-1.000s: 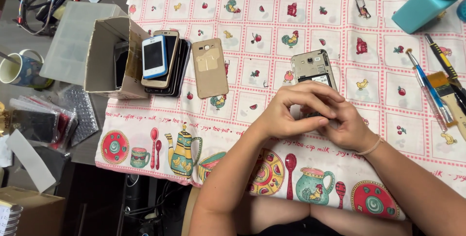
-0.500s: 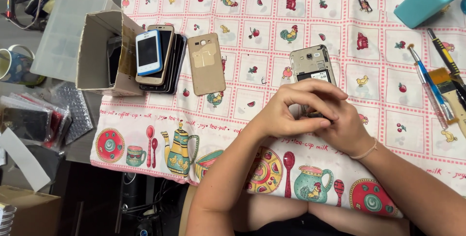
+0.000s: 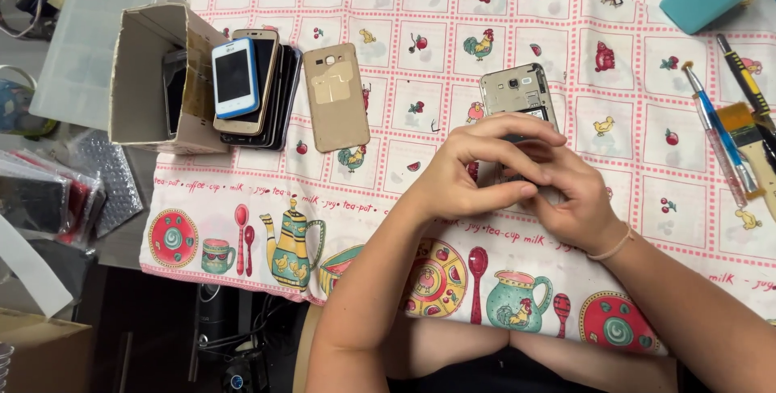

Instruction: The person is disassembling a mobile phone using a screwdriver and then thoroughly cleaning the internal components and the back cover with a small brush.

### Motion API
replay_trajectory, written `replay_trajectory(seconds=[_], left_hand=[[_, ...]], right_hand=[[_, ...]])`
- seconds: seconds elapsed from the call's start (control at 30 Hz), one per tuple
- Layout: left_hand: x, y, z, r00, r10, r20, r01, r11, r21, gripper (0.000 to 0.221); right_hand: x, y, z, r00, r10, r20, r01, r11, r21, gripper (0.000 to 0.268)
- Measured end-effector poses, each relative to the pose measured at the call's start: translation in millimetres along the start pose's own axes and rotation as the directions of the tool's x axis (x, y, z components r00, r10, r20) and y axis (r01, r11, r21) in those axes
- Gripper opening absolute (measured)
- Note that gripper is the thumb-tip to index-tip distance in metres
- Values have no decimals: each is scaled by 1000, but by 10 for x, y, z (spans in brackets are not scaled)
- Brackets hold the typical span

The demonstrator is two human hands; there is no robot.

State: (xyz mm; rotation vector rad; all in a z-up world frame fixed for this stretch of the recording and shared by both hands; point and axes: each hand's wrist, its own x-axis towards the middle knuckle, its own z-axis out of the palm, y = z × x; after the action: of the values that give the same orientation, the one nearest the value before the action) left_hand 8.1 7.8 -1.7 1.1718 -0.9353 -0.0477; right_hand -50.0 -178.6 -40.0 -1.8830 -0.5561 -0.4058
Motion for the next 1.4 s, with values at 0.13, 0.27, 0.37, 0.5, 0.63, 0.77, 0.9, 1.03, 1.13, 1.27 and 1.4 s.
replay_trajectory(seconds=[0.13,0.27,0.37,0.5,0.63,0.77,0.9,1.03,1.13,1.27,1.4], left_hand=[[1,10,28,1000,-5,-18,4,1000,-31,10],[3,2,-15,1000,-2,-10,2,1000,-27,10],[-13,-16,-14,1000,-15,-4,15,999,-37,10],[-18,-43,-25,1000,-18,10,18,999,-43,11],[-18,-23,-4,1000,-22,11,23,999,-29,11],[-15,-32,51,1000,-10,18,11,1000,-28,12],[-15,-14,107,1000,-7,23,7,1000,-17,14],[-33,-49,72,999,-47,-9,47,999,-8,28],[-55,-74,-74,969,-233,-76,228,971,-67,77],[-26,-67,-248,907,-403,-122,390,693,606,78],[-138,-239,-172,809,-588,-11,209,271,939,132]], right_hand=[[-243,326,-2,998,24,-54,-29,996,-89,22],[-3,24,-22,999,51,10,-51,998,39,16],[24,12,-21,993,58,100,-71,990,124,17],[30,31,-2,975,63,213,-107,975,197,25],[-22,109,-22,978,102,184,-132,979,159,20],[-96,192,40,984,127,126,-141,984,110,22],[-143,143,35,989,126,82,-126,992,-10,22],[-52,78,26,992,116,48,-113,992,-59,20],[-88,79,-19,997,82,-3,-82,997,12,19],[-115,331,-272,972,30,-234,-71,983,-171,18],[102,428,-519,895,261,-360,-244,965,94,19]])
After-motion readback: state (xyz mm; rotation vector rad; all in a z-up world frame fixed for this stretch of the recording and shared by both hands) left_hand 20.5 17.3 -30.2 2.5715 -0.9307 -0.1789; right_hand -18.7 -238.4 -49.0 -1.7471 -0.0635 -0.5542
